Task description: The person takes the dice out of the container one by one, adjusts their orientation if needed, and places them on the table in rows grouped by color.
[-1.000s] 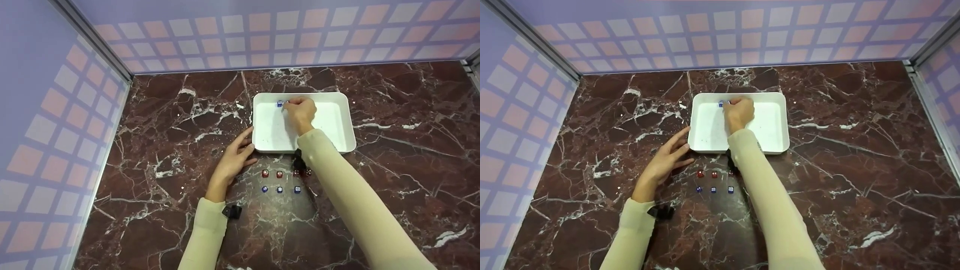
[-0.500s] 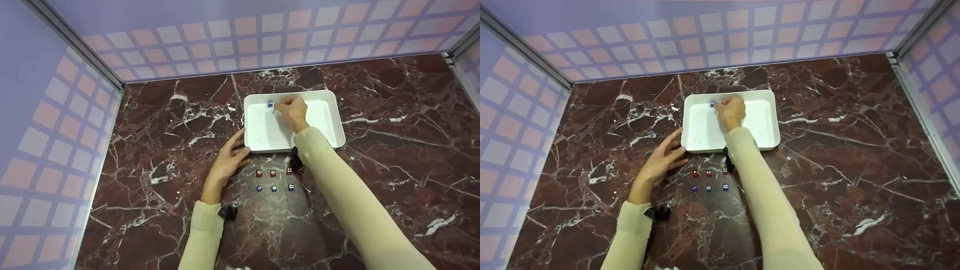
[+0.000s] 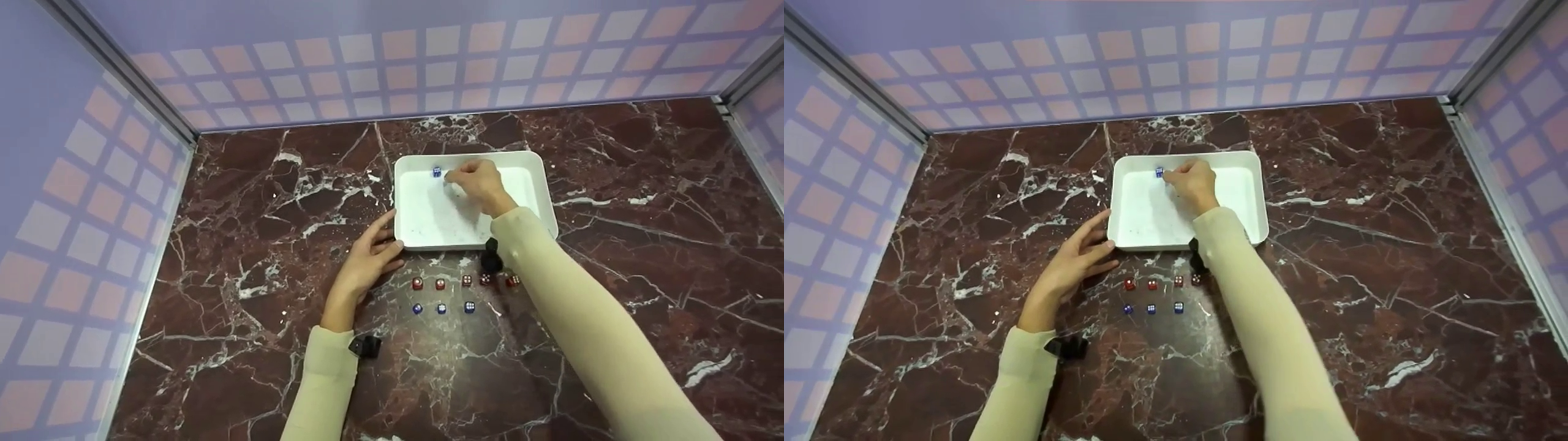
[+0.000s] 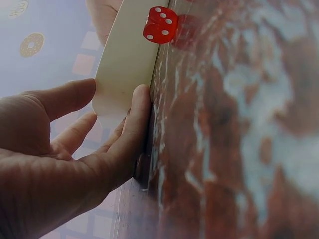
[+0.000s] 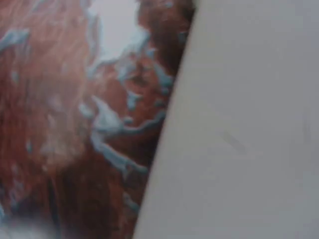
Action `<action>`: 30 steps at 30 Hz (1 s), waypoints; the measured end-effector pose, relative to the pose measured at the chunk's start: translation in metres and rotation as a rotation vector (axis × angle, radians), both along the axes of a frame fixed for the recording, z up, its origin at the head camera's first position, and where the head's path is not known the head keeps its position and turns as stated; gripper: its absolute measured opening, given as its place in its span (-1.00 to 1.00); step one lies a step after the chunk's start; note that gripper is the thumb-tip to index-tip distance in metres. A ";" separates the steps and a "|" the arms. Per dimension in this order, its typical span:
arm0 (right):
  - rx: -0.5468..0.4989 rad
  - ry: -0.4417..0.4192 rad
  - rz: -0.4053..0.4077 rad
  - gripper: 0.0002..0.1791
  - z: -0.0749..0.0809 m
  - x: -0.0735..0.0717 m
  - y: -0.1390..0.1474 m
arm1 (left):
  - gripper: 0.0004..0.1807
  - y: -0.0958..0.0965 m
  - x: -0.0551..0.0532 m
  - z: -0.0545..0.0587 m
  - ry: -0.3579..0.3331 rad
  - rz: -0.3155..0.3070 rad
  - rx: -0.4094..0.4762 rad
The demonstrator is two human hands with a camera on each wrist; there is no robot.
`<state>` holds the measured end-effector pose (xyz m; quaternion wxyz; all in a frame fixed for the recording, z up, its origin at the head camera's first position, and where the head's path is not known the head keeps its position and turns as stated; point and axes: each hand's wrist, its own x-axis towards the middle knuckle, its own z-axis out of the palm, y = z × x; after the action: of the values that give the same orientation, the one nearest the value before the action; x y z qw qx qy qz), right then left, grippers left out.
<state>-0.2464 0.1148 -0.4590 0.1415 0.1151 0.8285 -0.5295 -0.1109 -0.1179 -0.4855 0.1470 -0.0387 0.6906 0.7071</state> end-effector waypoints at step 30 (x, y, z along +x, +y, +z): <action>0.240 0.541 0.390 -0.87 0.031 0.113 0.051 | -0.27 -0.003 0.003 0.000 -0.006 0.012 0.001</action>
<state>-0.1337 0.1658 -0.4285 0.0008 -0.1736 0.8988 -0.4026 -0.1079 -0.1207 -0.4852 0.1448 -0.0450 0.6894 0.7084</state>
